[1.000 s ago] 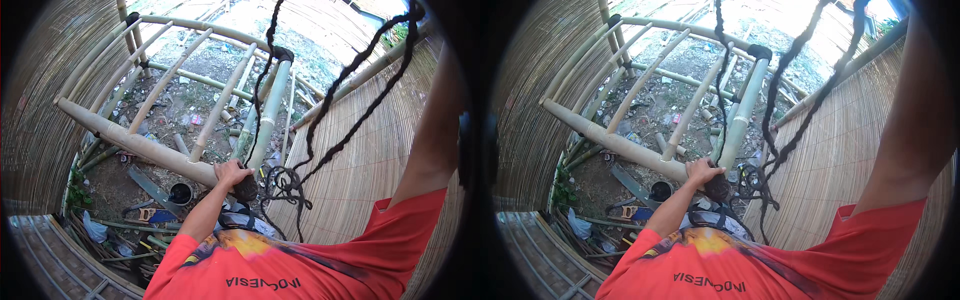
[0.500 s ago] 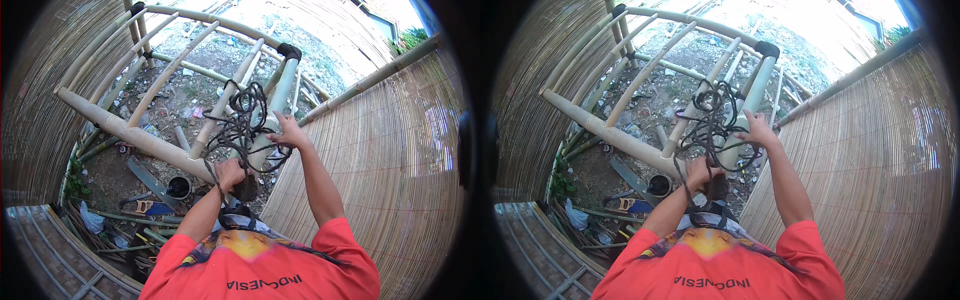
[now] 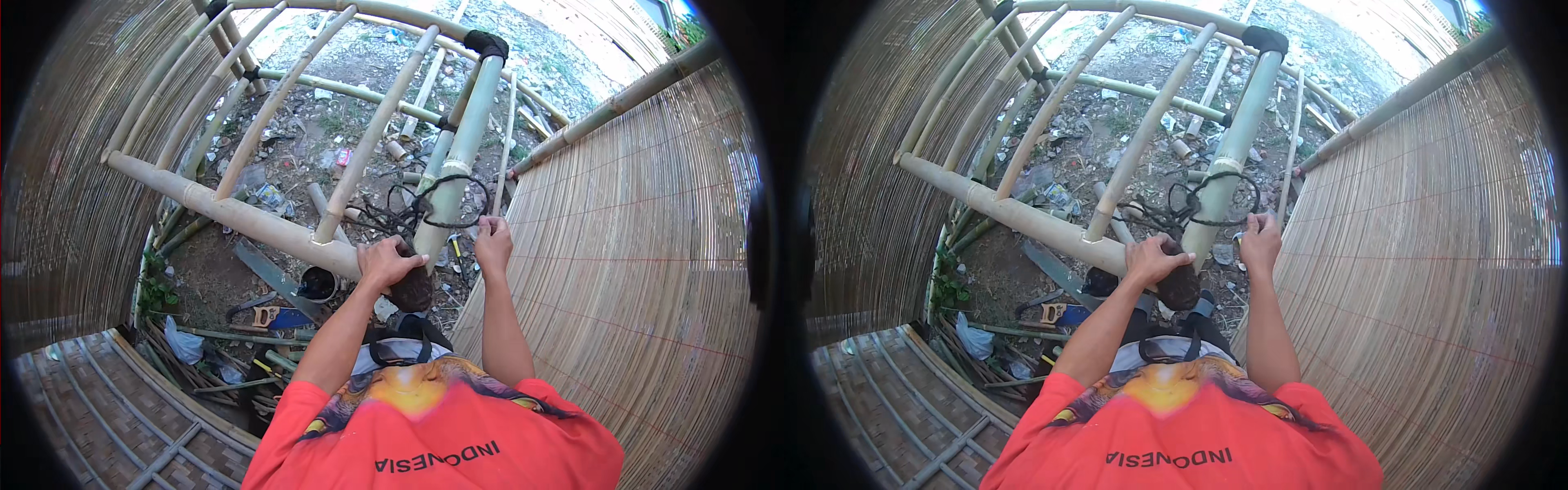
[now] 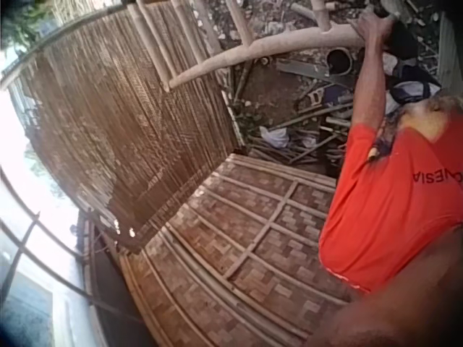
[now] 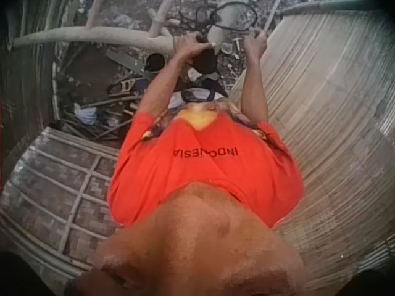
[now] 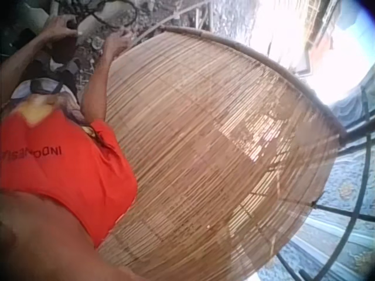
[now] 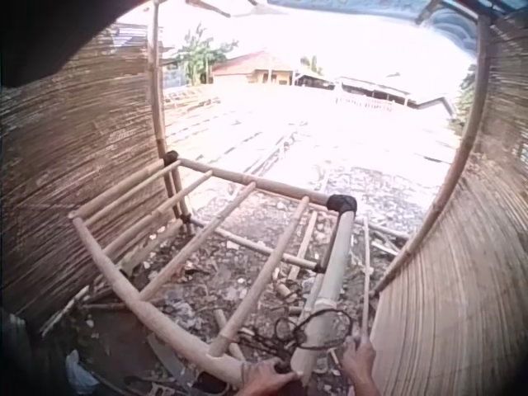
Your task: Tying bamboo poles together with dark fibrous rope to construct a frame.
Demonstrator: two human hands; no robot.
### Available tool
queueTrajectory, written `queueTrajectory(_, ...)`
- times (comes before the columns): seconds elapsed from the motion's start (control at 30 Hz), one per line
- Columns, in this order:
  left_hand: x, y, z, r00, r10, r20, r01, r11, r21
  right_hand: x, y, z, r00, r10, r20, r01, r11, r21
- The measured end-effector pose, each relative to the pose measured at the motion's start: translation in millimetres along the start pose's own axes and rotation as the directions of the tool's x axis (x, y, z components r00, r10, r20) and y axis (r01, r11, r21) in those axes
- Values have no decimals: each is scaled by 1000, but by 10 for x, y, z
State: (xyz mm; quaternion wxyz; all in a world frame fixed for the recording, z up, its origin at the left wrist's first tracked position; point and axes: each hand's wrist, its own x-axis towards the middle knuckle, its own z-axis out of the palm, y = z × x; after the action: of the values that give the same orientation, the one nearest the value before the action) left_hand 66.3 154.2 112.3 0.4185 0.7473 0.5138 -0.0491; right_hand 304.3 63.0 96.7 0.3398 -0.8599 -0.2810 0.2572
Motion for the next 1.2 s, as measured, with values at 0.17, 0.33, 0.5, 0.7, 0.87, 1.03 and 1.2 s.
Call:
queueTrajectory(0.17, 27, 49, 52, 1000, -15, 24, 15, 1000, -2, 15, 1105, 737, 948, -116, 296, -8, 922, 386)
queueTrajectory(0.33, 6, 48, 68, 999, -10, -35, 9, 1000, -26, 77, 762, 1229, 786, -220, 577, -232, 761, 606)
queueTrajectory(0.5, 64, 168, 134, 1000, -23, 7, 23, 996, -90, 247, 1003, 1576, 686, -462, 562, -138, 676, 724)
queueTrajectory(0.7, 144, 69, 211, 996, -71, 59, 84, 960, -266, 226, 1054, 1827, 721, -487, 493, -106, 625, 773)
queueTrajectory(0.87, 149, -108, 278, 998, -69, 8, 68, 934, -352, 262, 832, 1597, 539, -599, 592, -269, 544, 795)
queueTrajectory(1.03, 134, 19, 281, 995, -98, 36, 105, 946, -307, 224, 1083, 1587, 611, -609, 506, 185, 731, 657)
queueTrajectory(1.2, 89, 129, 222, 999, -37, 36, 47, 940, -339, 331, 1482, 1282, 709, -575, 409, 579, 805, 128)
